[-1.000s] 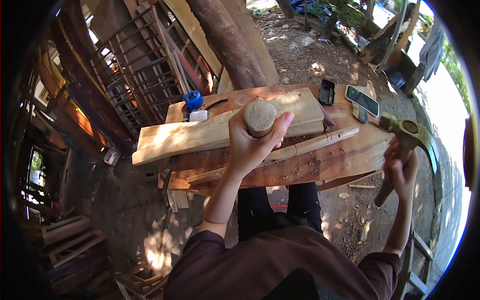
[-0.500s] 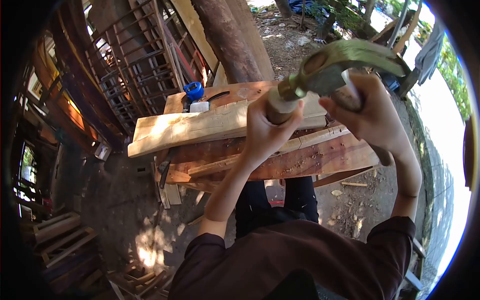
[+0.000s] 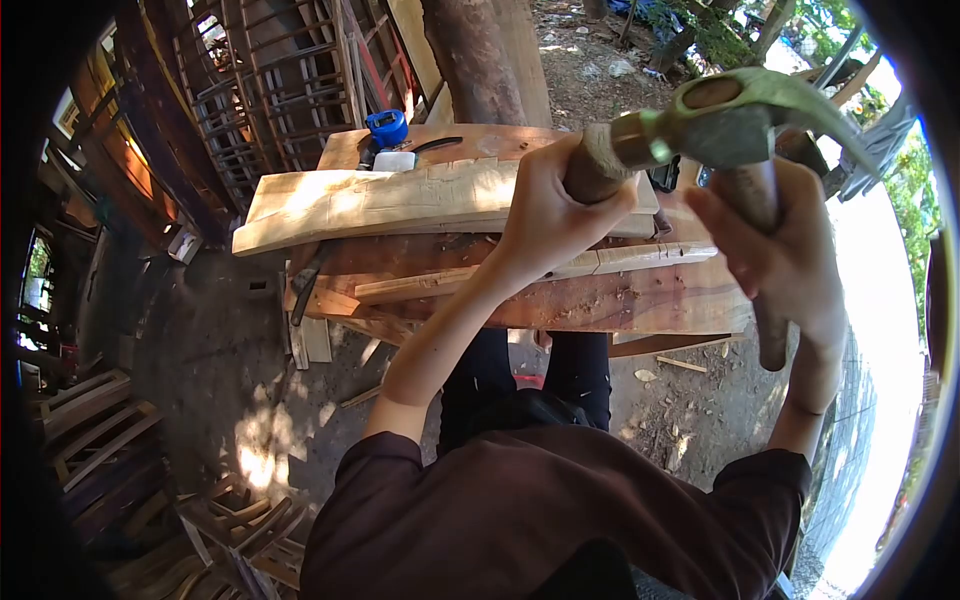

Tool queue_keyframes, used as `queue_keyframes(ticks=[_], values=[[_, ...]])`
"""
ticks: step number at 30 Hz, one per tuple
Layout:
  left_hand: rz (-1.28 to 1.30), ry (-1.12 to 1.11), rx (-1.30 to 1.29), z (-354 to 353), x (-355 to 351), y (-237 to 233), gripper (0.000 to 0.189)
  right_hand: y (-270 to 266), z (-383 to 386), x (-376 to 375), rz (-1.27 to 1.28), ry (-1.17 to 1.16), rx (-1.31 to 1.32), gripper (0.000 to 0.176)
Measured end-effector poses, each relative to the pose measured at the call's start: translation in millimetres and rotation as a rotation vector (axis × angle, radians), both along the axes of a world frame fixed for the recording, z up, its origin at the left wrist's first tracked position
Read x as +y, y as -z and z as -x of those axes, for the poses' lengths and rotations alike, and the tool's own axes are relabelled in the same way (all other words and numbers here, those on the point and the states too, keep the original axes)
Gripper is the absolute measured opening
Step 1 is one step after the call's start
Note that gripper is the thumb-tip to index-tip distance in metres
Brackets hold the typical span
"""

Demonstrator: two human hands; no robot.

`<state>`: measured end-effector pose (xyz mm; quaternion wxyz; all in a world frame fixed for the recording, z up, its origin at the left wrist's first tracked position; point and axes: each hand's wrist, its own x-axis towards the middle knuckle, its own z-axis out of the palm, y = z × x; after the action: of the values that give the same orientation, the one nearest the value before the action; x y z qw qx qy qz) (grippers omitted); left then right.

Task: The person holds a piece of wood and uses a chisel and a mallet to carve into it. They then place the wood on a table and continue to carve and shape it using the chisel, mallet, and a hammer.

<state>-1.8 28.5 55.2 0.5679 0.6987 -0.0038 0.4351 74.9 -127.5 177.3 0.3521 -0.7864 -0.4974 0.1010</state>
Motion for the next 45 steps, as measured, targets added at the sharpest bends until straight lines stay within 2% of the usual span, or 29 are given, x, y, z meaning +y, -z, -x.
queue_keyframes(ticks=[2,5,6,8,9,11,12,13,19,21,23,25,27,28,29,31,33,35,38,42,44,45], values=[[-0.014,-0.001,-0.019,-1,2,0,0.013,-7,-2,-3,-0.102,0.079,0.131,0.016],[-0.090,-0.039,-0.058,-4,0,3,0.014,-23,4,-8,-0.373,0.266,-0.105,0.017],[-0.086,-0.044,-0.060,-4,0,5,0.014,-21,-4,-8,-0.370,0.266,-0.103,0.017],[-0.070,-0.043,-0.066,-5,0,3,0.011,-22,-19,-4,-0.759,0.026,-0.393,0.018],[-0.057,-0.043,-0.074,-6,0,3,0.012,-19,-19,-5,-0.756,0.026,-0.393,0.018],[-0.060,-0.039,-0.066,-6,0,3,0.012,-18,8,8,-0.229,0.335,-0.008,0.018],[-0.065,-0.038,-0.057,-6,1,4,0.014,-4,8,7,-0.260,0.171,0.074,0.018],[-0.066,-0.039,-0.056,-7,0,4,0.014,6,-1,12,-0.206,-0.200,-0.293,0.020],[-0.053,-0.042,-0.068,-5,1,5,0.014,-8,-9,7,-0.157,-0.192,-0.219,0.018],[-0.063,-0.042,-0.092,-4,2,4,0.014,-14,0,-1,-0.287,0.147,-0.105,0.016],[-0.066,-0.037,-0.095,-4,3,3,0.014,-16,8,0,-0.455,0.255,-0.105,0.011],[-0.068,-0.027,-0.096,-6,1,2,0.014,-13,1,-2,-0.450,0.109,-0.046,0.010],[-0.057,-0.042,-0.087,-4,-4,1,0.012,-1,4,3,-0.252,0.164,0.054,0.010],[-0.076,-0.017,-0.078,-4,-5,0,0.012,20,-5,5,-0.373,-0.029,-0.101,0.011],[-0.033,-0.019,-0.055,-4,-5,1,0.012,20,-12,5,-0.182,-0.169,-0.287,0.013],[-0.006,0.006,-0.026,-3,-5,0,0.011,25,-20,4,-0.215,-0.192,-0.151,0.019],[0.100,-0.043,0.010,5,-6,0,0.010,21,-24,-4,-0.200,-0.138,-0.217,0.019],[0.086,-0.056,0.004,11,-9,0,0.010,22,-30,-10,-0.175,-0.098,-0.285,0.020],[0.114,-0.051,0.000,23,-12,2,0.015,50,-48,-25,-0.331,0.029,-0.354,0.028],[0.066,-0.098,-0.035,36,-12,18,0.018,92,-82,-54,-0.285,0.179,-0.361,0.028],[0.073,-0.060,-0.055,44,-13,20,0.019,111,-98,-76,0.077,0.453,-0.234,0.023],[0.081,-0.030,-0.073,47,-13,22,0.019,131,-112,-90,0.077,0.456,-0.230,0.023]])
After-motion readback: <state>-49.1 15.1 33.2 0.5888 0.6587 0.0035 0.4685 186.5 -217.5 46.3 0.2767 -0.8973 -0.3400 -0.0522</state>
